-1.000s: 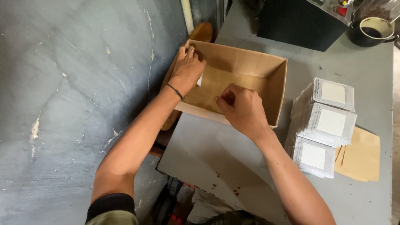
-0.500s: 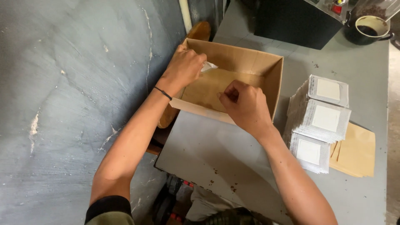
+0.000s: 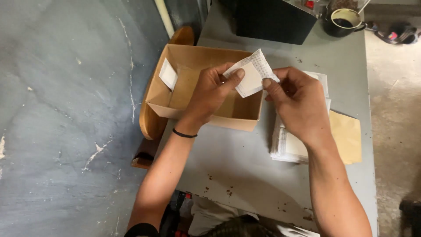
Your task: Stacking small coffee packets from a box into neat piles on a table.
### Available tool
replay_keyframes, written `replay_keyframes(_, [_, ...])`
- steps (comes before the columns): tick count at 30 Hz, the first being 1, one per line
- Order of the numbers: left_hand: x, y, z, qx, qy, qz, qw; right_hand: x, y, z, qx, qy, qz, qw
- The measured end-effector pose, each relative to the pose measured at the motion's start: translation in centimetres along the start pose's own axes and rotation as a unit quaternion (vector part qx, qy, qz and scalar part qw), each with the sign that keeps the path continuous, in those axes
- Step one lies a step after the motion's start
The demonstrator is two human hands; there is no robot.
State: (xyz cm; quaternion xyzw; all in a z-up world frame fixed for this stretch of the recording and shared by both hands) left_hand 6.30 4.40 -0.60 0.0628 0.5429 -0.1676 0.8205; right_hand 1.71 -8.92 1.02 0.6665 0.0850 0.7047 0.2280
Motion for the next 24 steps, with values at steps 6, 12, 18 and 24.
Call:
replay_keyframes(6, [0.6,-3.5,-0.5,0.075,0.014,-0.042,0.996,0.0,3.5,-0.9,0.006,-0.064,0.040,0.997])
replay_keyframes(12, [-1.0,-6.1,0.3,0.081,-0.025,0.018,0.996,-0.7,4.9,-0.9,0.012,-0.047,0.036,0.998])
replay_keyframes(18, [-0.3,-7.0,1.0,0.060,-0.022,0.011,0.998,-1.5,5.7,-0.6,0.009,-0.076,0.046,0.996])
replay_keyframes(24, [-1.1,-8.1,1.6,0.096,-0.010,0.032,0.995,-2.5,5.8,0.0,0.016,-0.077,0.091,0.993])
Point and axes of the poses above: each hand's wrist, its own z-axis towards the middle knuckle, its own y-axis out of the back of the hand, x = y × z, the point moved 7 cm from there along z, towards the middle knuckle, and after that the axes turned 10 degrees about -y, right-handed, at the moved point
